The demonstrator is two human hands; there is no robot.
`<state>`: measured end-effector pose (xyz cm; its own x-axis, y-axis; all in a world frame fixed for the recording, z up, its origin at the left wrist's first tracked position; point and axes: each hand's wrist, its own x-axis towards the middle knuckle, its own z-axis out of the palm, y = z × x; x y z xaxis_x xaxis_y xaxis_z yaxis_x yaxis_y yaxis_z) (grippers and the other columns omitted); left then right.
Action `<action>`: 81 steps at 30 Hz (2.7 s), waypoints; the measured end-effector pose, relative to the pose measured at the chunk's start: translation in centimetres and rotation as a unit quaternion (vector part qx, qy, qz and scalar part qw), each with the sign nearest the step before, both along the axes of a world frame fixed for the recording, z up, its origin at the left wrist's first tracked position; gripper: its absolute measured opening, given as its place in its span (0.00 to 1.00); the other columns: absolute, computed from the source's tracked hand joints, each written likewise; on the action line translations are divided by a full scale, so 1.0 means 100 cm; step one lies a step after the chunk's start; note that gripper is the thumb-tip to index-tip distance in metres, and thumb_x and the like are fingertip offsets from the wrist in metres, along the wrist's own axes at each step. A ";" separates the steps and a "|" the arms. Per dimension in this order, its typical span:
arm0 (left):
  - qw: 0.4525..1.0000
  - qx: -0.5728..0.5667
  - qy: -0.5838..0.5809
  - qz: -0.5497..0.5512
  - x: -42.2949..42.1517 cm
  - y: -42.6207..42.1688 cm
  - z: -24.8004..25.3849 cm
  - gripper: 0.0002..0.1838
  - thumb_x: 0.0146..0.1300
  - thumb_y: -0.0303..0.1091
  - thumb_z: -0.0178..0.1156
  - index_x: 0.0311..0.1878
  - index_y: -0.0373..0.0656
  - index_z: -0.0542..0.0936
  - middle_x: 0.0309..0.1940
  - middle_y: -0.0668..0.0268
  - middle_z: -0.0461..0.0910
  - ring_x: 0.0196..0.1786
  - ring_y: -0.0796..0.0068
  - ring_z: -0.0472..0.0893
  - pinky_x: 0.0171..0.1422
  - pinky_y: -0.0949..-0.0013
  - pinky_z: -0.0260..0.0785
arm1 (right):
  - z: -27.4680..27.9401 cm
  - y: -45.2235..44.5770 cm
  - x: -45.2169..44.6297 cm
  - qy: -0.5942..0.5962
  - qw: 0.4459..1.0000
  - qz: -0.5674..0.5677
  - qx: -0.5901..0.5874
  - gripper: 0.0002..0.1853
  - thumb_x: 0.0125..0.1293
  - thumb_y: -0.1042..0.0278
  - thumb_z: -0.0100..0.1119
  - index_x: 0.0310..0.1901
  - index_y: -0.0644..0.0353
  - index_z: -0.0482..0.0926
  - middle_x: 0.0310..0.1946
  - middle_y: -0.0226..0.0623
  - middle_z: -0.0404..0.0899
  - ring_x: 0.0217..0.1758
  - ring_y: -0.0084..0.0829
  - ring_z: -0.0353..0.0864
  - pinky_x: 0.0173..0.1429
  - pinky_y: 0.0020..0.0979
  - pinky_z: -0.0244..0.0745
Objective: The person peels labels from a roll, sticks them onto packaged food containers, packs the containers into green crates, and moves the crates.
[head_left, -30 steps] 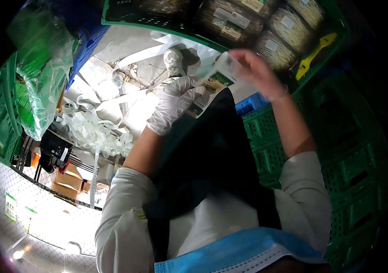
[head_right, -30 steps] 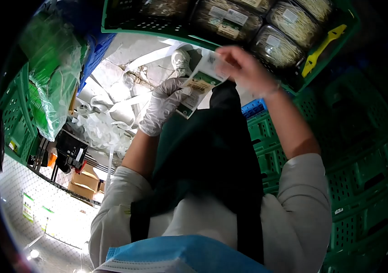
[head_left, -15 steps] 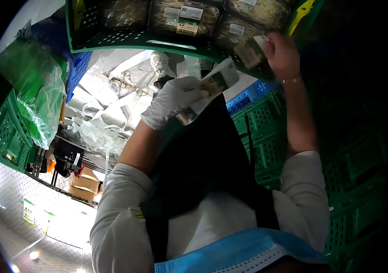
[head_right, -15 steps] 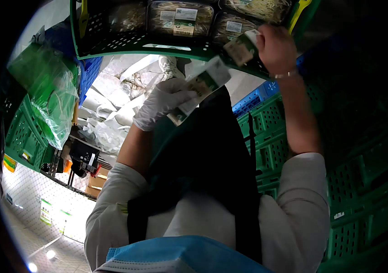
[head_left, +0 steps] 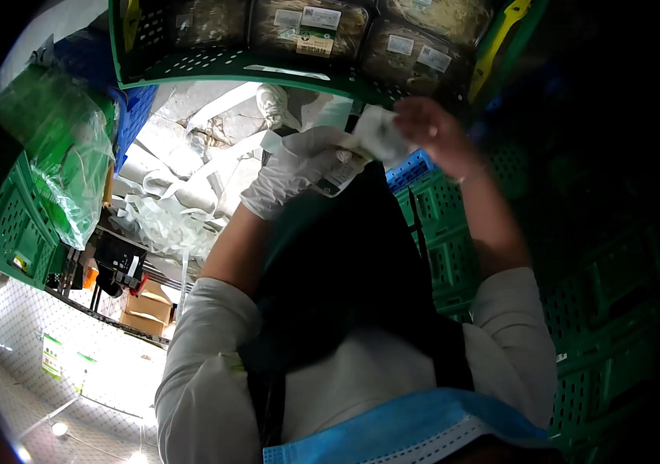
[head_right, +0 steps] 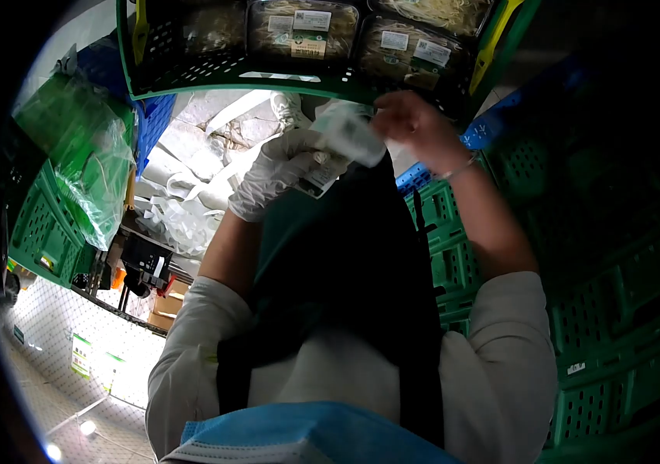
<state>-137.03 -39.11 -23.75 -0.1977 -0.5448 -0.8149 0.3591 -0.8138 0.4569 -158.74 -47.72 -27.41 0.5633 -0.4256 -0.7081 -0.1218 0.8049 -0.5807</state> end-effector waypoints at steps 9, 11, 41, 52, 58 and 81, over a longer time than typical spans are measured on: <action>0.964 -0.031 -0.154 -0.214 0.010 -0.030 0.016 0.11 0.52 0.23 0.53 0.41 0.36 0.76 0.28 0.61 0.78 0.30 0.76 0.76 0.34 0.76 0.68 | 0.041 -0.009 0.027 0.072 0.969 0.098 -0.215 0.10 0.56 0.69 0.54 0.37 0.63 0.72 0.28 0.35 0.74 0.30 0.25 0.73 0.33 0.25 0.69; 0.954 -0.034 -0.170 -0.243 0.001 -0.031 0.016 0.12 0.51 0.22 0.53 0.41 0.36 0.76 0.28 0.61 0.78 0.30 0.75 0.77 0.35 0.76 0.68 | 0.044 -0.008 0.031 0.119 0.926 0.179 -0.311 0.10 0.52 0.73 0.56 0.36 0.65 0.71 0.27 0.40 0.73 0.27 0.29 0.73 0.31 0.25 0.68; 0.975 -0.208 -0.078 -0.008 0.001 -0.032 -0.006 0.17 0.55 0.24 0.53 0.50 0.40 0.70 0.42 0.66 0.73 0.44 0.78 0.72 0.47 0.76 0.66 | 0.047 -0.042 0.043 0.121 0.910 0.206 -0.338 0.10 0.54 0.68 0.55 0.36 0.63 0.71 0.25 0.40 0.73 0.28 0.32 0.75 0.30 0.29 0.68; 0.994 -0.006 0.081 0.067 -0.003 -0.049 -0.003 0.12 0.51 0.29 0.59 0.37 0.37 0.70 0.33 0.68 0.75 0.35 0.81 0.73 0.39 0.80 0.65 | 0.007 -0.144 0.015 0.442 0.652 0.230 -0.571 0.10 0.55 0.63 0.54 0.36 0.57 0.72 0.32 0.40 0.74 0.34 0.39 0.75 0.35 0.33 0.72; 0.996 0.058 -0.065 0.015 0.028 -0.030 -0.020 0.11 0.52 0.25 0.57 0.40 0.36 0.73 0.33 0.66 0.76 0.35 0.80 0.73 0.40 0.79 0.66 | -0.068 -0.259 0.030 0.644 0.412 0.501 -0.405 0.23 0.61 0.62 0.44 0.56 0.64 0.58 0.54 0.46 0.57 0.54 0.41 0.62 0.54 0.38 0.61; 0.971 0.079 -0.109 0.199 0.168 0.037 0.035 0.12 0.49 0.28 0.61 0.39 0.37 0.76 0.26 0.67 0.77 0.25 0.83 0.74 0.28 0.79 0.66 | 0.020 -0.007 0.256 0.111 0.767 0.211 -0.596 0.09 0.47 0.67 0.61 0.19 0.56 0.70 0.16 0.35 0.68 0.19 0.36 0.69 0.23 0.32 0.65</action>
